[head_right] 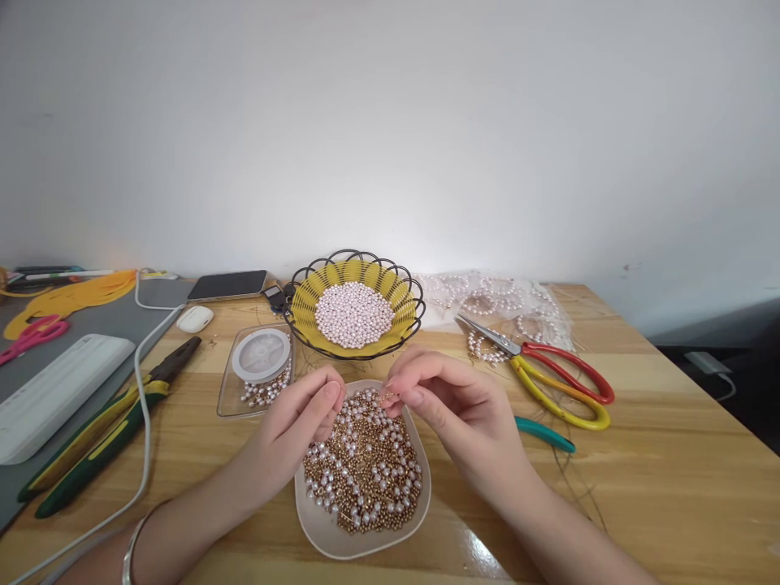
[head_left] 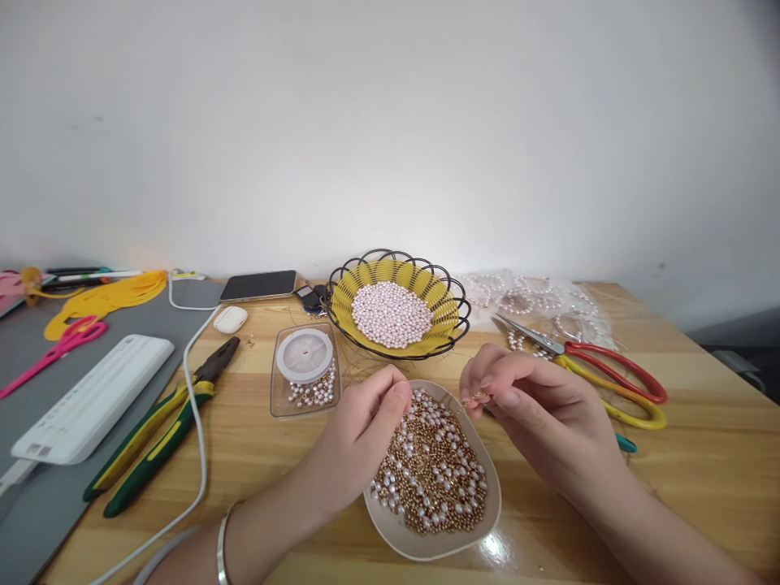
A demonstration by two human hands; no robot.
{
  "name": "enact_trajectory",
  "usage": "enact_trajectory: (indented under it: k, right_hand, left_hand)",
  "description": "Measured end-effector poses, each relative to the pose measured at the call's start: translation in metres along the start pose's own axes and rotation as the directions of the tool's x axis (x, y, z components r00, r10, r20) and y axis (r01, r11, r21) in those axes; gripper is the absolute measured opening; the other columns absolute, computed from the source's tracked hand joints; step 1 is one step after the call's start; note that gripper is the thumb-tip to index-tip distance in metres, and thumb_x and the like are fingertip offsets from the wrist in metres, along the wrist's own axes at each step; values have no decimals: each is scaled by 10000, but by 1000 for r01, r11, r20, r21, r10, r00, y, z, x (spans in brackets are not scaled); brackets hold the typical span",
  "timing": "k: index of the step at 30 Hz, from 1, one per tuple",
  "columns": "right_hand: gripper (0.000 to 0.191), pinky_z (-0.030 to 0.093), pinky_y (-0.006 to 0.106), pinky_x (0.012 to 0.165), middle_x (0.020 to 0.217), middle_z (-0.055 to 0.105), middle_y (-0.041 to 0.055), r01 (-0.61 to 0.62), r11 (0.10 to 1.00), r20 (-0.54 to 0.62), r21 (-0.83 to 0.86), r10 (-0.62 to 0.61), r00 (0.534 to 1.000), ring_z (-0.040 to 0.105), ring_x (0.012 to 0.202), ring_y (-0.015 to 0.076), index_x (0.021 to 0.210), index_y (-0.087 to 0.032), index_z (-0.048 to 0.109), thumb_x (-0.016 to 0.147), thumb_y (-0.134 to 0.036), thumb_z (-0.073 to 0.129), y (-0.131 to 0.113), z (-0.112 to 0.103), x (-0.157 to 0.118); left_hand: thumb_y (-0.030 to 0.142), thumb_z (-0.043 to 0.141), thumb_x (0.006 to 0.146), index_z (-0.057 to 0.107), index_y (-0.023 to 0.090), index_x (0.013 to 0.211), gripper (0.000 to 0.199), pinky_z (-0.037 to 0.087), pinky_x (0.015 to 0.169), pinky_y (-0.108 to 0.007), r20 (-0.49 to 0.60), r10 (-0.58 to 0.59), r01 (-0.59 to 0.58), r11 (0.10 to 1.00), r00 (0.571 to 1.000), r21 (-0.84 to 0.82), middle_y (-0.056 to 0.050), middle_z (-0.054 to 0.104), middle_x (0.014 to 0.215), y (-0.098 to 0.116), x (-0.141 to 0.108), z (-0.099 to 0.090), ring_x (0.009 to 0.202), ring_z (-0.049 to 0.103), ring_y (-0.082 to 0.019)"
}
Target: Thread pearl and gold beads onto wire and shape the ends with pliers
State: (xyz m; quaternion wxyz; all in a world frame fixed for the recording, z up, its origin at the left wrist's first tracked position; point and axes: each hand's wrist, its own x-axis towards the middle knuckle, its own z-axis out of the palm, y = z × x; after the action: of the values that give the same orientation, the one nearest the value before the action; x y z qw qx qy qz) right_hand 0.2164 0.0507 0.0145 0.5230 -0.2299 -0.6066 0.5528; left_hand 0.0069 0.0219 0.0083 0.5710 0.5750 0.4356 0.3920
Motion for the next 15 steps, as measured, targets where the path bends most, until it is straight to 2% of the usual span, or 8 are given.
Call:
enact_trajectory:
  k: [15]
  right_hand:
    - [111,584,173,718,842,662,-21,8,1000,10,13,-8,1000,671,777,95,965,-262,771,1002,-270,667,0,0,-1]
  left_hand:
    - [410,417,1068,461,206,788,348,220,526,-275,2,-4,4,1000,1000,-10,67,319,654,1,-1,0,572,265,-116]
